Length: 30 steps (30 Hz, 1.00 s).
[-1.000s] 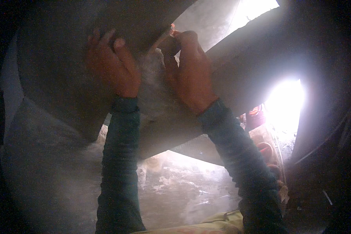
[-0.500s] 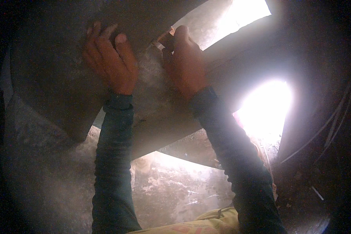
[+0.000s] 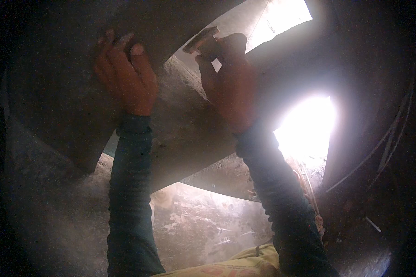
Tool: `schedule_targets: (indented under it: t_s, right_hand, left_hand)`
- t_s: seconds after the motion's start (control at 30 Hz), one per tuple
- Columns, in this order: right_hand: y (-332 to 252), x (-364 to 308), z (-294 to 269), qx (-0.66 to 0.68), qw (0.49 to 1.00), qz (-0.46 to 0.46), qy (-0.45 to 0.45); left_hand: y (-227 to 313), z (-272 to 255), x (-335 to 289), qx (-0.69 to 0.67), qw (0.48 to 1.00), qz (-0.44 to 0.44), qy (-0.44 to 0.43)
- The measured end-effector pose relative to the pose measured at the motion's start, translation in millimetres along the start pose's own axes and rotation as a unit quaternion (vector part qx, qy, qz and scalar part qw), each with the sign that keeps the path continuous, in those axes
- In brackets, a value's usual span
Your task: The person scoops cement from a bucket using a trowel and applies it to a concrete wall. They smooth the surface with a hand trowel and then use a sanding block to finish the edges around a rectangular opening.
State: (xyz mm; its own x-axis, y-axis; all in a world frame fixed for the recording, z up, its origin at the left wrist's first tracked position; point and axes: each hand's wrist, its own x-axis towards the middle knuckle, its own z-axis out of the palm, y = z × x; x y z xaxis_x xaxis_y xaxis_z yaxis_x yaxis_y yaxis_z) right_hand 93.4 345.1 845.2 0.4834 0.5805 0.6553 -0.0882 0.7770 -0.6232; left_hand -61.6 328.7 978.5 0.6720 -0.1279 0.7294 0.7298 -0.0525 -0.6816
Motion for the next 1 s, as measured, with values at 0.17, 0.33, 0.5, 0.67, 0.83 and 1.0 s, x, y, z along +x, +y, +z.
schedule_targets:
  t_s: [0.17, 0.33, 0.5, 0.67, 0.83, 1.0]
  right_hand:
    - [0.4, 5.5, 8.0, 0.013, 1.0, -0.016, 0.016]
    - [16.4, 15.0, 14.7, 0.002, 0.999, -0.043, -0.024]
    - [32.9, 25.1, 31.5, -0.073, 0.995, 0.003, -0.067]
    - [25.7, 19.8, 26.3, -0.137, 0.987, 0.061, -0.06]
    - [10.3, 9.9, -6.5, 0.004, 0.994, 0.103, -0.025]
    - [7.9, 19.9, -15.2, 0.006, 1.0, 0.015, -0.01]
  left_hand:
    - [-1.2, 1.6, 0.3, 0.004, 1.0, 0.004, 0.002]
    - [-0.4, 2.2, 1.1, 0.001, 1.0, -0.002, -0.003]
    - [0.1, 0.0, 2.3, -0.003, 1.0, 0.002, -0.001]
    - [-2.2, 0.6, 1.4, 0.004, 1.0, 0.007, 0.005]
    - [-2.4, -0.2, -2.1, 0.016, 1.0, -0.002, 0.0]
    - [-1.4, 0.2, -0.2, 0.012, 1.0, 0.006, 0.008]
